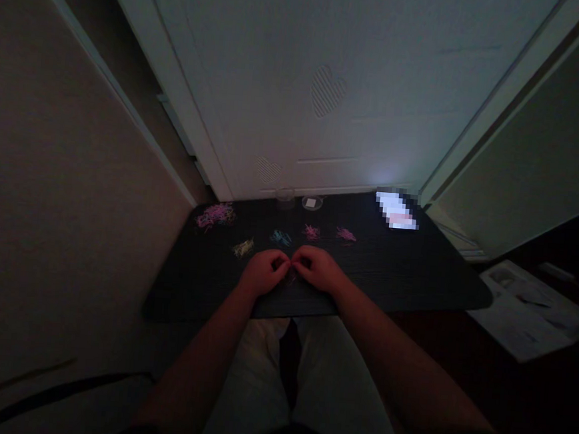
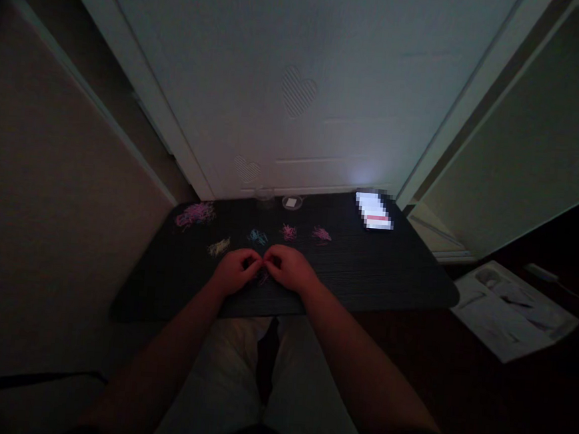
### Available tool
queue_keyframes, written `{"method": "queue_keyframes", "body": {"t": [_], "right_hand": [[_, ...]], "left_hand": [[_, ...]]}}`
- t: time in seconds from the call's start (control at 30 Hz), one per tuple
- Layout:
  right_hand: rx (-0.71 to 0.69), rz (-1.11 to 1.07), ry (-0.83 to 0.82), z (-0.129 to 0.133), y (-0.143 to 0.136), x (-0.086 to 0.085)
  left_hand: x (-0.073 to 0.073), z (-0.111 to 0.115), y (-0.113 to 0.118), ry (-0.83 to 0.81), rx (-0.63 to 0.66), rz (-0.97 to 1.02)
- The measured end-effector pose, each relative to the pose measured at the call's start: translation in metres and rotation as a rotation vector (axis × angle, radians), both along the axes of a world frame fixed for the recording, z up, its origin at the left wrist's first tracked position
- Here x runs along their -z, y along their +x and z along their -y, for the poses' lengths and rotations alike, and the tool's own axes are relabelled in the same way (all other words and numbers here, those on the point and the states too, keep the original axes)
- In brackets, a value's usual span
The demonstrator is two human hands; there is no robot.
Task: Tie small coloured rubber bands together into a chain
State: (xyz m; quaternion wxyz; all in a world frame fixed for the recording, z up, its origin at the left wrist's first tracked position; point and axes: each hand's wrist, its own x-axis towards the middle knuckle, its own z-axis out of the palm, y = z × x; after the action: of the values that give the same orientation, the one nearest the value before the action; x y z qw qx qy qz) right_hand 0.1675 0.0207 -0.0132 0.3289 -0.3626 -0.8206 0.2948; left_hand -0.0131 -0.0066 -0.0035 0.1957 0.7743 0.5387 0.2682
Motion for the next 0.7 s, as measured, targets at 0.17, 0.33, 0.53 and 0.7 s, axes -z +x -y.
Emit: {"method": "queue_keyframes", "body": {"t": [0.17,0.33,0.53,0.7], "right_hand": [[0.004,-0.02,0.015,0.0004,0.0004,-0.0008],[0.011,-0.021,0.009,0.0001,0.0007,-0.0011],[0.021,-0.02,0.006,0.0003,0.0006,-0.0006],[0.033,0.001,-0.004,0.0008,0.0002,-0.0014]], "left_hand": [[0.0003,0.0001,-0.0002,-0.003,-0.002,0.009],[0.0001,0.0002,0.0004,-0.002,0.001,0.015],[-0.0002,-0.0001,0.0001,0.014,0.011,0.013],[0.0026,-0.0012,-0.0009,0.002,0.023,0.037]]}}
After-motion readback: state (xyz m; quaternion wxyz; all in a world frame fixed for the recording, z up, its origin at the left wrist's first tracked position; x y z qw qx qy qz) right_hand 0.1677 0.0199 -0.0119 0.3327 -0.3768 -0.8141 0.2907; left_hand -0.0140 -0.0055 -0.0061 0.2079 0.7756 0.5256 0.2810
